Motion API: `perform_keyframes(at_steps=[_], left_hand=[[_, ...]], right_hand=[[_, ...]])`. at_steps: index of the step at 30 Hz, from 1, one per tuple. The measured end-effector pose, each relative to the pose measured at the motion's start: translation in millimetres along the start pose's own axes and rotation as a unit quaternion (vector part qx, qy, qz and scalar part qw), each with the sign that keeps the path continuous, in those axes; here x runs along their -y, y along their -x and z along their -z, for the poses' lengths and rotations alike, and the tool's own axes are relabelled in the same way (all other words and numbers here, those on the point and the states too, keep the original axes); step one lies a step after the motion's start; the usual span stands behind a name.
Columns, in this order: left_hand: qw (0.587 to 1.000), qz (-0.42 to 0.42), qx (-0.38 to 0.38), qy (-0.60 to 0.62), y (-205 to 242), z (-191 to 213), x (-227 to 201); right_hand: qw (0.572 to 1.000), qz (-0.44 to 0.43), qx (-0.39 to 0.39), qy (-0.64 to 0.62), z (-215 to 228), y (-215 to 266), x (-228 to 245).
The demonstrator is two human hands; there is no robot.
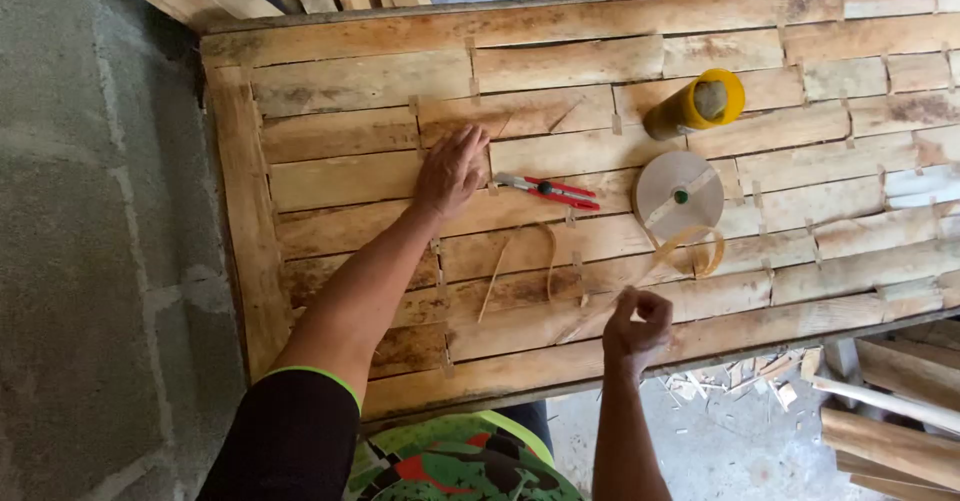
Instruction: Repairing a bamboo surface using bamboo strips, a utility knife, and double-sided tape.
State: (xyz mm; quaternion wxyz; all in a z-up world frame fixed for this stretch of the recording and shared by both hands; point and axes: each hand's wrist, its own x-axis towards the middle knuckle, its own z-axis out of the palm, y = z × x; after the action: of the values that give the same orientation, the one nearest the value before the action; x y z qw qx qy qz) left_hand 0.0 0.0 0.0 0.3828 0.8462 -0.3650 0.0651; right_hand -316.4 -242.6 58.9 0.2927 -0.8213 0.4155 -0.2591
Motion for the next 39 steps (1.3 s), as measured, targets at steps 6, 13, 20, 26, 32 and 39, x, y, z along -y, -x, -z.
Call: perform_keyframes(at_steps=[6,13,20,26,32,39], left_hand=[[0.988,0.095,-0.12,0.014,-10.4,-34.2,-1.8],[0.986,0.104,-0.127,-0.008,-19.3,-15.4,-25.3],[0.989,0.124,-0.082,-0.005,-19.9,-12.4,-26.5],[0.987,0.129,-0.088,-0.028,-19.2,-16.6,-21.7],[0.986,0.125,-0.107,-0.016,-18.3,-18.1,-20.1],[0.983,0.13,-0.111,0.061,-14.9,-25.7,-6.2]], right_hand=[[0.994,0.104,-0.008,0.02,9.8,-6.1,60.4],[0.946,0.274,-0.061,0.164,0.1,-13.6,107.8],[0.911,0.292,0.288,0.048,-97.4,-45.9,175.6],[0.861,0.37,0.336,0.093,-172.7,-72.3,171.6],[0.848,0.362,0.366,0.129,-167.2,-77.7,190.4],[0.836,0.398,0.335,0.175,-179.6,-73.3,186.6]])
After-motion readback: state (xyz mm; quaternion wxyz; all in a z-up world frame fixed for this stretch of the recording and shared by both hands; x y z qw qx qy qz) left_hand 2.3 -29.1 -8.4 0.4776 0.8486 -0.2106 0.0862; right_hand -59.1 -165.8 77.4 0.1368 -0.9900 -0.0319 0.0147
